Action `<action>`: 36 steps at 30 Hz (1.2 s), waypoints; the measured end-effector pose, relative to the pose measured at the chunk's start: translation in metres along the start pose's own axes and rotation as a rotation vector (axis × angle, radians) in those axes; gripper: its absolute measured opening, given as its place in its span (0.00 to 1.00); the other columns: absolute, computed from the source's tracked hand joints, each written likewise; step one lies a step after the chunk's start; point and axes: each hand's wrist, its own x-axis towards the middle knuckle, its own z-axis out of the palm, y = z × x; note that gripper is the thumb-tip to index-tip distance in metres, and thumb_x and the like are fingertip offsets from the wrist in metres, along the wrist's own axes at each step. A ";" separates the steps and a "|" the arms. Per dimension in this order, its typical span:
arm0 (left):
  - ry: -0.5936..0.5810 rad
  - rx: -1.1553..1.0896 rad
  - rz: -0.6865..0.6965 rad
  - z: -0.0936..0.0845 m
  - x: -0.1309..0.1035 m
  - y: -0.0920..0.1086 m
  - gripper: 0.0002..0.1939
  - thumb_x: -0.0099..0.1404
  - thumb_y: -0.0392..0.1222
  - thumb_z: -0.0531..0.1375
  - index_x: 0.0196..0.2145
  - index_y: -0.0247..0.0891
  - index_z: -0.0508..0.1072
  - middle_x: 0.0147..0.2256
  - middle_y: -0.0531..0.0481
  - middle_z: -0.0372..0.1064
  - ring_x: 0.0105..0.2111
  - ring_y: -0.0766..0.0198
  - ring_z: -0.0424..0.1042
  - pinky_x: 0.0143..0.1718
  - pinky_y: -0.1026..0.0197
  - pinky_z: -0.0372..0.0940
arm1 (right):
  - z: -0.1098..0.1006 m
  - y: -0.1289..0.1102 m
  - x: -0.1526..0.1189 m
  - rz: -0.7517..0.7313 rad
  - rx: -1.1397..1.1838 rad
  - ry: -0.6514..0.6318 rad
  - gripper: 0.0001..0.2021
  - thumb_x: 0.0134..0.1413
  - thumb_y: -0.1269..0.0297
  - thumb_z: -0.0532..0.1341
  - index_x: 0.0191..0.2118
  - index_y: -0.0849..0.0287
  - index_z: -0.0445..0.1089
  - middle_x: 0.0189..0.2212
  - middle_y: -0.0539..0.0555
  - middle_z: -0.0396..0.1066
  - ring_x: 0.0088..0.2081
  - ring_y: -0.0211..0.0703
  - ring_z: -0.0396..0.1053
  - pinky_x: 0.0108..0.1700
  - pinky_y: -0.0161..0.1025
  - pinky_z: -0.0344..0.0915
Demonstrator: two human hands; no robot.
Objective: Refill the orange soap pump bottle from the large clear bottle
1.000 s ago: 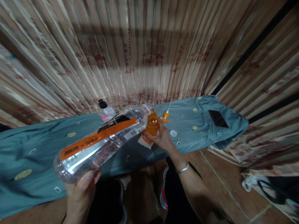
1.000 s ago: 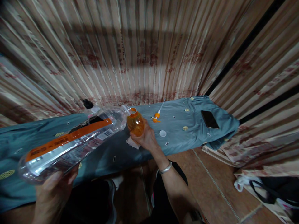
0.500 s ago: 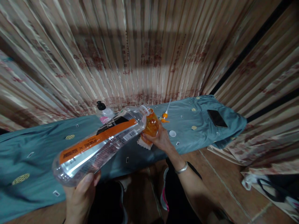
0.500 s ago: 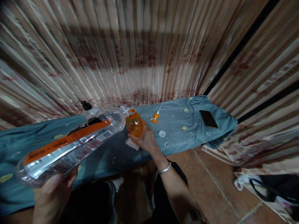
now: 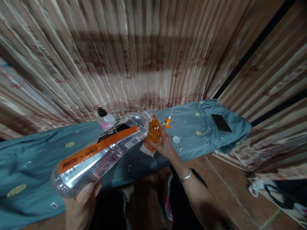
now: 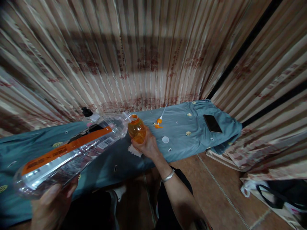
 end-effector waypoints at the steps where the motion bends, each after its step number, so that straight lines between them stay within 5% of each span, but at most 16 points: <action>1: -0.001 -0.002 -0.007 -0.001 0.000 0.000 0.30 0.45 0.46 0.82 0.47 0.49 0.83 0.33 0.54 0.74 0.25 0.63 0.65 0.18 0.63 0.64 | 0.000 0.000 0.000 -0.001 -0.005 -0.001 0.39 0.51 0.60 0.78 0.68 0.54 0.69 0.60 0.61 0.83 0.61 0.60 0.82 0.65 0.56 0.79; 7: 0.078 0.003 -0.046 -0.003 -0.005 0.000 0.34 0.43 0.47 0.83 0.49 0.53 0.83 0.38 0.55 0.76 0.26 0.63 0.67 0.20 0.64 0.66 | 0.000 0.002 0.000 0.003 -0.025 -0.009 0.38 0.51 0.60 0.78 0.67 0.55 0.69 0.58 0.61 0.83 0.58 0.60 0.83 0.63 0.56 0.80; 11: 0.106 0.002 -0.077 -0.007 -0.002 -0.002 0.32 0.37 0.46 0.83 0.43 0.52 0.84 0.31 0.56 0.75 0.24 0.61 0.67 0.19 0.61 0.69 | 0.002 0.003 0.000 -0.005 -0.024 0.005 0.38 0.50 0.61 0.78 0.67 0.54 0.69 0.56 0.61 0.84 0.57 0.61 0.84 0.61 0.57 0.81; 17: 0.037 -0.023 -0.075 -0.012 0.001 -0.005 0.35 0.41 0.45 0.82 0.49 0.57 0.82 0.38 0.55 0.78 0.27 0.60 0.69 0.19 0.62 0.68 | 0.002 0.003 -0.001 0.001 -0.034 -0.001 0.37 0.52 0.60 0.78 0.66 0.54 0.69 0.56 0.61 0.84 0.57 0.61 0.84 0.61 0.57 0.81; 26: 0.075 -0.024 0.005 0.001 -0.008 -0.003 0.23 0.48 0.46 0.81 0.42 0.48 0.83 0.28 0.56 0.74 0.23 0.64 0.64 0.18 0.64 0.65 | 0.000 0.004 0.001 0.010 0.012 -0.019 0.37 0.51 0.59 0.78 0.66 0.54 0.69 0.58 0.62 0.83 0.60 0.61 0.83 0.65 0.58 0.79; 36: 0.007 -0.012 0.029 0.001 -0.007 -0.002 0.27 0.49 0.46 0.80 0.48 0.50 0.81 0.27 0.56 0.73 0.21 0.63 0.62 0.17 0.63 0.63 | 0.000 0.003 0.000 0.018 0.022 -0.005 0.37 0.51 0.55 0.78 0.66 0.53 0.71 0.58 0.61 0.83 0.59 0.62 0.83 0.64 0.60 0.80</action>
